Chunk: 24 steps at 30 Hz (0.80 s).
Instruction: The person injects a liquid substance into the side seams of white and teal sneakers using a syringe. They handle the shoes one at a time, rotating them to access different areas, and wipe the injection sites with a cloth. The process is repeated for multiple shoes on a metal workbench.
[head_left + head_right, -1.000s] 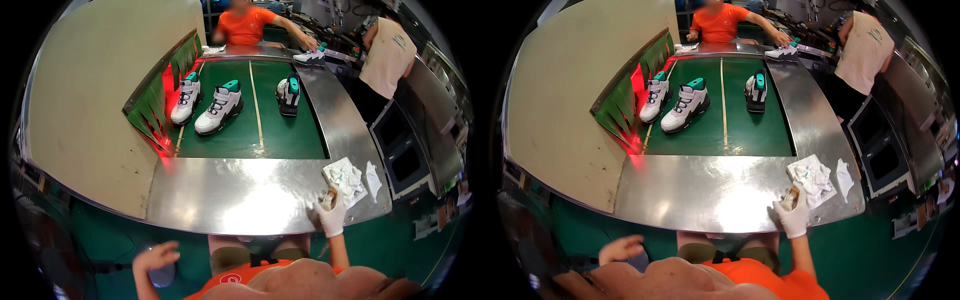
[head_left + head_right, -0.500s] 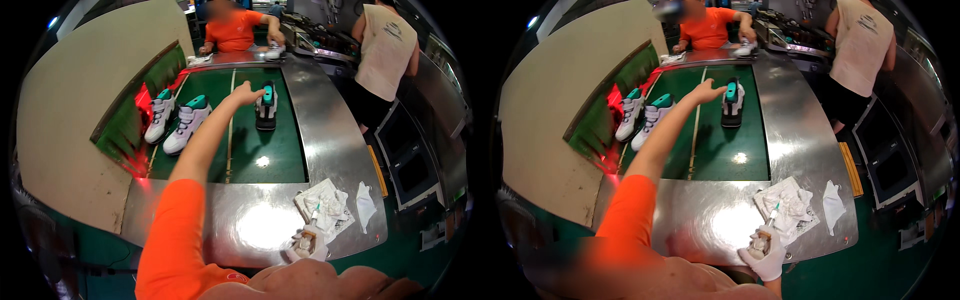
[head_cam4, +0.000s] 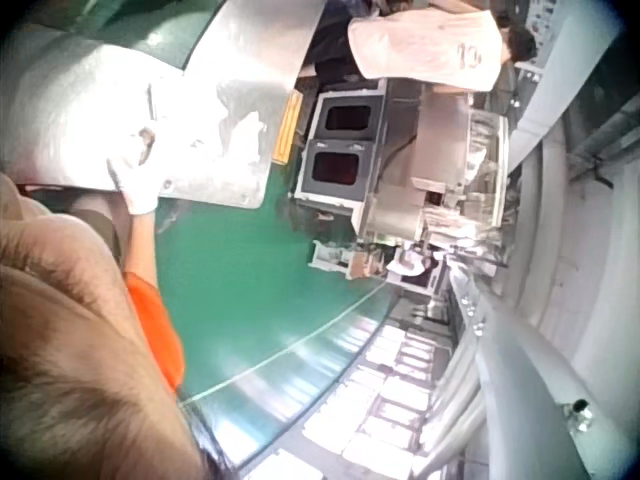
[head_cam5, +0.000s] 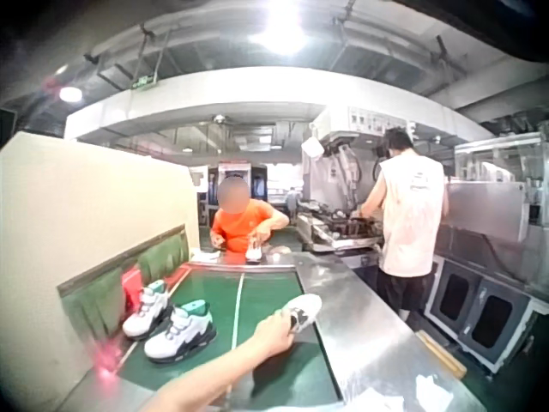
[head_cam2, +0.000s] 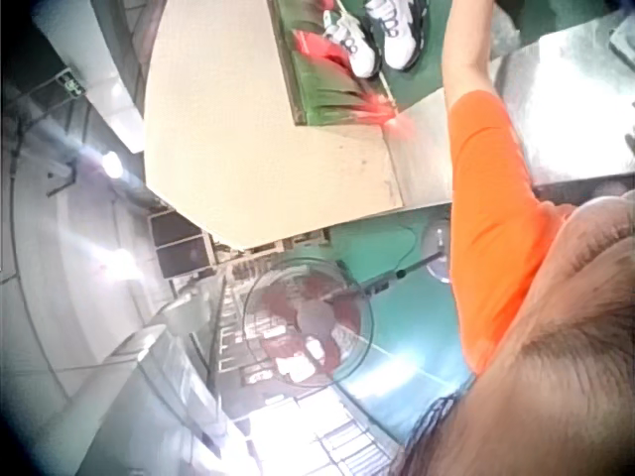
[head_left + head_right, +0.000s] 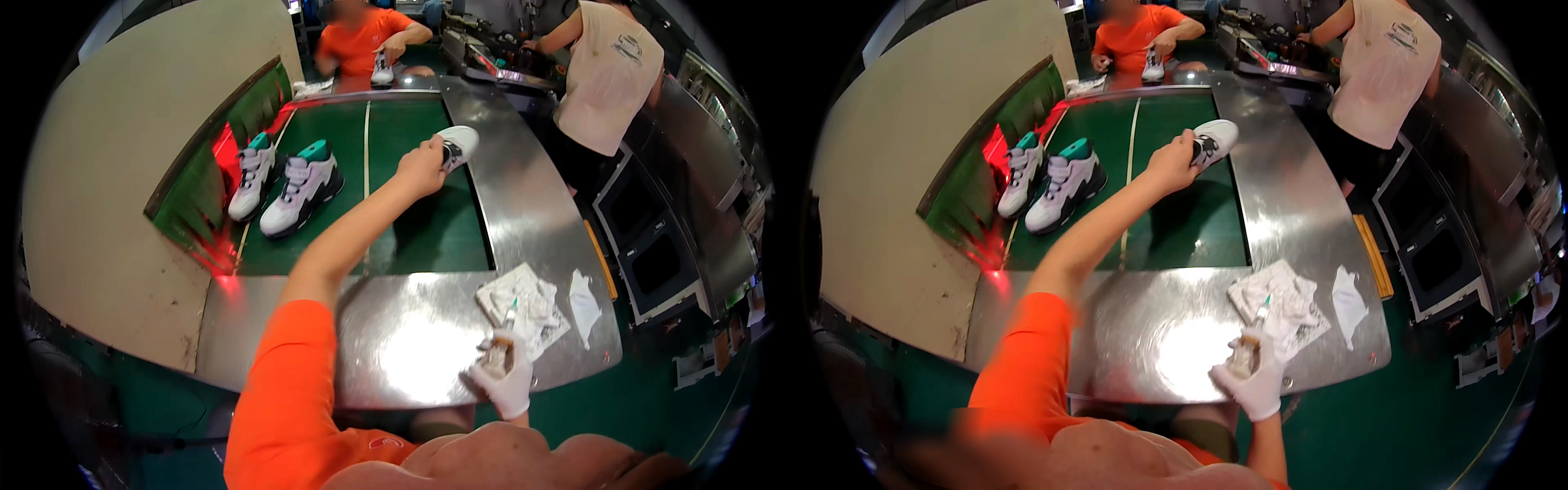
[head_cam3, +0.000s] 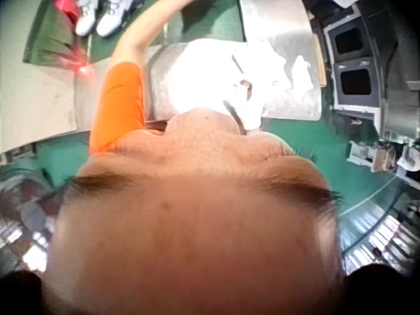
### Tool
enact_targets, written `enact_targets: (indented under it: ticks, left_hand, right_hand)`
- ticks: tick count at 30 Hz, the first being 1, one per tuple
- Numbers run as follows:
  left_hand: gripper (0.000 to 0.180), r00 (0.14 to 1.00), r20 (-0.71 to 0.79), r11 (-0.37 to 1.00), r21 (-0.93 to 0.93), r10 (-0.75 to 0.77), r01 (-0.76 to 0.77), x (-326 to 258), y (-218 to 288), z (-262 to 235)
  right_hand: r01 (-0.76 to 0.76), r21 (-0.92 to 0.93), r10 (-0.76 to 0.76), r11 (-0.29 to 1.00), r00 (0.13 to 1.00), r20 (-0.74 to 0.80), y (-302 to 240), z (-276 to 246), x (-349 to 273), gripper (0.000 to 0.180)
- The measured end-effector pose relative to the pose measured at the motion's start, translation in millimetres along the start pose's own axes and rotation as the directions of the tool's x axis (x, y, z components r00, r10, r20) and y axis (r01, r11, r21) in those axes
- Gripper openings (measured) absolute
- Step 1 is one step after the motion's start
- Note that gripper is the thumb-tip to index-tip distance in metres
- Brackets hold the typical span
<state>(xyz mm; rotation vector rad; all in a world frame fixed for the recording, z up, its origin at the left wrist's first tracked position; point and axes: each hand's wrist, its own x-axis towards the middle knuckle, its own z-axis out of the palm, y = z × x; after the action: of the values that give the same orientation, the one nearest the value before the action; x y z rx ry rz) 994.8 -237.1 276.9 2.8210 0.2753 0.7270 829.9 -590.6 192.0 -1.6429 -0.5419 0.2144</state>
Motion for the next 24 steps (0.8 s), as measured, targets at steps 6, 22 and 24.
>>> enact_targets:
  ticks: [6, 22, 24]
  left_hand:
    - [0.048, 0.753, -0.094, 0.757, 0.142, 0.652, -0.638, -162, 22, -102]
    - [0.034, 0.743, 0.081, 0.747, -0.075, 0.665, -0.660, -361, 24, -179]
    - [0.034, 0.752, 0.087, 0.757, -0.075, 0.653, -0.649, -358, 23, -179]
  right_hand:
    - [-0.051, 0.031, 0.051, 0.998, 0.999, 0.007, 10, -15, 1, 0.064]
    - [-0.266, -0.152, 0.285, 0.952, 0.951, 0.121, -68, -19, -14, 0.059]
    - [-0.202, -0.445, 0.323, 0.872, 0.921, 0.216, -63, -17, -8, 0.058]
